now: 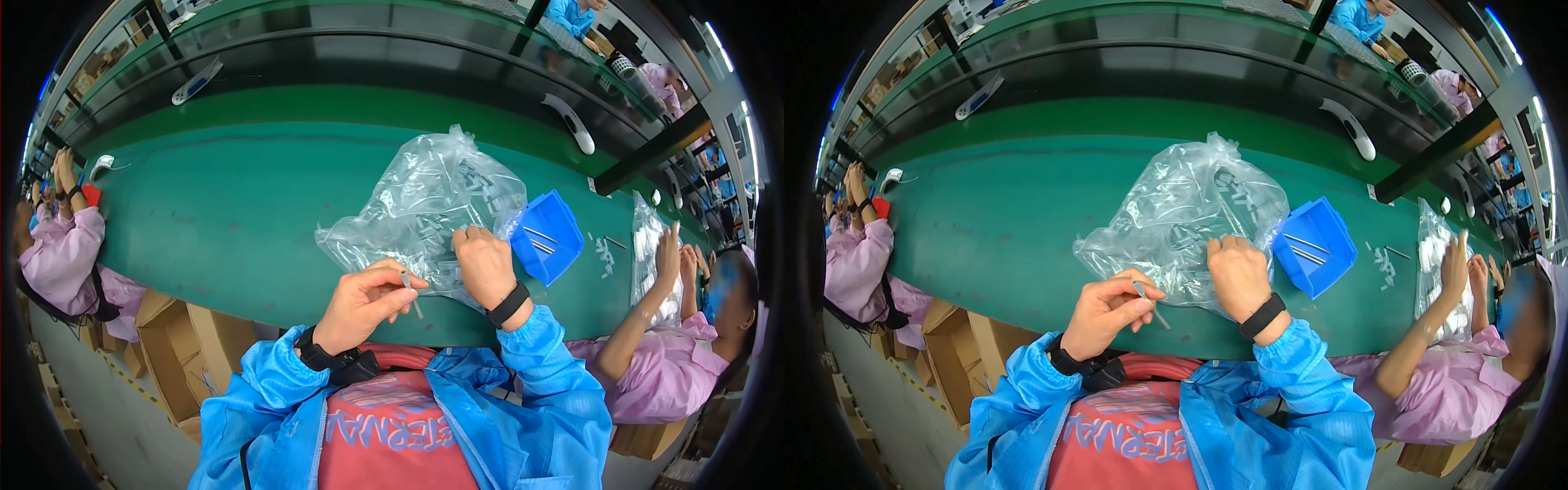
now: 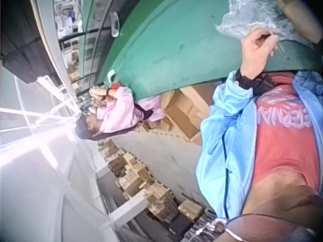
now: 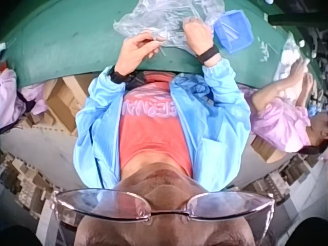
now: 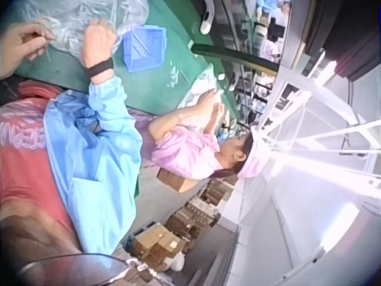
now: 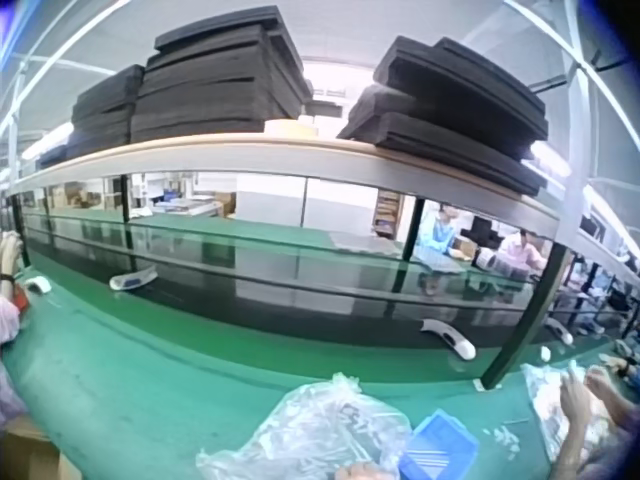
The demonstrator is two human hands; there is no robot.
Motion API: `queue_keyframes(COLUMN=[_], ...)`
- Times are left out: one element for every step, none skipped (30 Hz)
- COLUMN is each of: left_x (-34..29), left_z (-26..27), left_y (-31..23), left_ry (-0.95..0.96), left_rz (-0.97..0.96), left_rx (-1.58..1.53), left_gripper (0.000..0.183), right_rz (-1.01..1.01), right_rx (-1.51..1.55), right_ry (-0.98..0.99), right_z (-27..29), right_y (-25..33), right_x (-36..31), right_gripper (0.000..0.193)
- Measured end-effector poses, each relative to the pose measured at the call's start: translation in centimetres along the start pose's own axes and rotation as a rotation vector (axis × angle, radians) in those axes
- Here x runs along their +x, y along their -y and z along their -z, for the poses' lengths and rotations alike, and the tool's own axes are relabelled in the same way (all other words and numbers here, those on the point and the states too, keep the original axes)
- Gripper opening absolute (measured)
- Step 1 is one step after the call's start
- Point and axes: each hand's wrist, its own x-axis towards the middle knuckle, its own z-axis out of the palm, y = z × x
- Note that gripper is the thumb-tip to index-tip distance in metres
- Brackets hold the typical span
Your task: Assembling small metal rods and plastic components at a factory workstation.
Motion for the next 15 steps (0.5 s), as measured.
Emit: queue_keyframes(left_x=[0.0,0.0,0.1,0.1,0.2,0.3,0.5,0.7,0.8,1.0,1.2,1.4,1.4,1.4,1.5], left_z=[0.1,0.3,0.3,0.4,0.4,0.3,0.2,0.0,-0.4,-0.5,-0.5,-0.7,-0.8,-1.1,-1.4], left_y=[0.2,0.5,0.8,0.9,1.0,1.0,1.0,1.0,1.0,1.1,1.3,1.5,1.6,1.7,1.7], left_ry=[0.000,0.000,0.005,-0.001,-0.007,-0.005,-0.014,-0.023,-0.028,-0.051,-0.073,-0.089,-0.103,-0.107,-0.111], left_rz=[-0.006,-0.012,-0.021,-0.002,0.016,0.035,0.039,0.044,0.051,0.039,0.027,0.018,0.004,-0.002,-0.010], left_rx=[-0.043,-0.085,-0.127,-0.177,-0.227,-0.276,-0.305,-0.335,-0.363,-0.402,-0.440,-0.484,-0.489,-0.491,-0.489], left_gripper=[0.014,0.014,0.013,0.013,0.013,0.013,0.013,0.013,0.014,0.013,0.013,0.013,0.014,0.014,0.014], right_rz=[0.001,-0.016,-0.036,-0.051,-0.049,-0.085,-0.126,-0.167,-0.280,-0.321,-0.363,-0.412,-0.361,-0.388,-0.414], right_rx=[0.027,0.125,0.219,0.321,0.463,0.621,0.778,0.935,1.096,1.163,1.230,1.291,1.279,1.359,1.443], right_ry=[0.023,-0.040,-0.105,-0.168,-0.186,-0.198,-0.209,-0.218,-0.191,-0.179,-0.168,-0.157,-0.226,-0.243,-0.265], right_z=[0.1,0.4,1.0,1.6,3.0,3.7,4.2,4.4,4.6,4.8,5.0,5.3,5.1,5.0,4.8], right_y=[-0.2,-0.2,-0.3,-0.2,-0.2,0.0,0.3,0.6,0.9,1.2,1.4,1.4,1.4,1.5,1.6], right_x=[0.1,0.1,0.0,0.0,0.0,-0.4,-1.1,-1.9,-2.8,-3.7,-4.5,-5.2,-5.7,-6.2,-6.6], right_gripper=[0.012,0.011,0.011,0.011,0.011,0.012,0.012,0.012,0.012,0.013,0.014,0.015,0.020,0.021,0.022])
